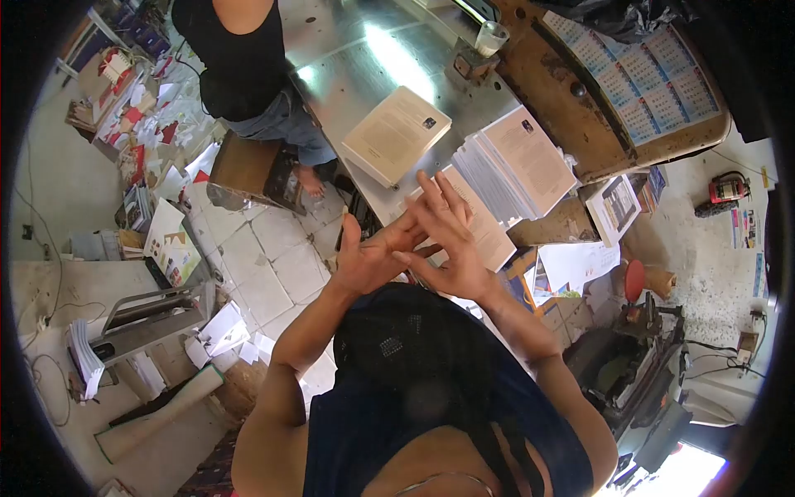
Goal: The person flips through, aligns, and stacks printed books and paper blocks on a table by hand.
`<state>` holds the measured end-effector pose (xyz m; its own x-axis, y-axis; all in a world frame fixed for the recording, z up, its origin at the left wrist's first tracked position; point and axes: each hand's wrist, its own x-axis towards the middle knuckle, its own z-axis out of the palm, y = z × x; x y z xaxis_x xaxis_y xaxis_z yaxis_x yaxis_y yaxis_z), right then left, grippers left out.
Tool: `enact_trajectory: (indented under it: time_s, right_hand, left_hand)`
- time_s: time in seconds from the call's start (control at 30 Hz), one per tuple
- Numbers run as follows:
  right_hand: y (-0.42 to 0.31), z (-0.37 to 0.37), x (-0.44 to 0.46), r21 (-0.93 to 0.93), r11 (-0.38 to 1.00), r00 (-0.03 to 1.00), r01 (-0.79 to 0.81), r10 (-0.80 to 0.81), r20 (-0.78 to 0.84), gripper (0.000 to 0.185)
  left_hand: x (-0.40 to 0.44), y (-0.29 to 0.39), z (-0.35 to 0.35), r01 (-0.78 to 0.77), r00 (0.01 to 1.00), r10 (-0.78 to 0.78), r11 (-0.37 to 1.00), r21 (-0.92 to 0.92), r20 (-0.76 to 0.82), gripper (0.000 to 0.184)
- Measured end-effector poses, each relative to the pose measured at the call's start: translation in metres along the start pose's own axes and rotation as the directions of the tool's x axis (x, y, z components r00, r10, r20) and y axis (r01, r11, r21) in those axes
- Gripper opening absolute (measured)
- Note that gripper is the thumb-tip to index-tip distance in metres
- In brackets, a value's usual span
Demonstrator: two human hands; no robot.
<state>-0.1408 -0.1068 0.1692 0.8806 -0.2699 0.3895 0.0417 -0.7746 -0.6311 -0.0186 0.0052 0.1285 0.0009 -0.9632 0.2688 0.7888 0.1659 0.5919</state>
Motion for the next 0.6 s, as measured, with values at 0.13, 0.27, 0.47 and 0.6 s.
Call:
enact_trajectory:
  time_s: [0.13, 0.27, 0.47, 0.6]
  right_hand:
    - [-0.002, -0.004, -0.001, -0.026, 0.997, 0.997, 0.075, -0.075, 0.011, 0.036]
    - [0.013, 0.002, -0.005, 0.161, 0.987, 0.999, 0.001, 0.007, -0.049, 0.027]
    - [0.016, 0.000, -0.007, -0.024, 0.993, 0.991, 0.115, -0.116, -0.063, 0.020]
    - [0.012, -0.004, -0.003, -0.083, 0.996, 0.994, 0.044, -0.052, -0.101, 0.016]
  left_hand:
    - [-0.005, -0.008, -0.008, 0.045, 0.999, -0.045, 0.998, -0.041, 0.016, 0.118]
    - [-0.013, -0.024, -0.023, 0.037, 0.998, -0.036, 0.999, -0.011, 0.044, 0.109]
    - [-0.029, -0.043, -0.046, 0.174, 0.983, -0.177, 0.983, -0.059, -0.042, 0.109]
    - [-0.009, -0.019, -0.014, 0.184, 0.982, -0.187, 0.975, 0.123, 0.013, 0.116]
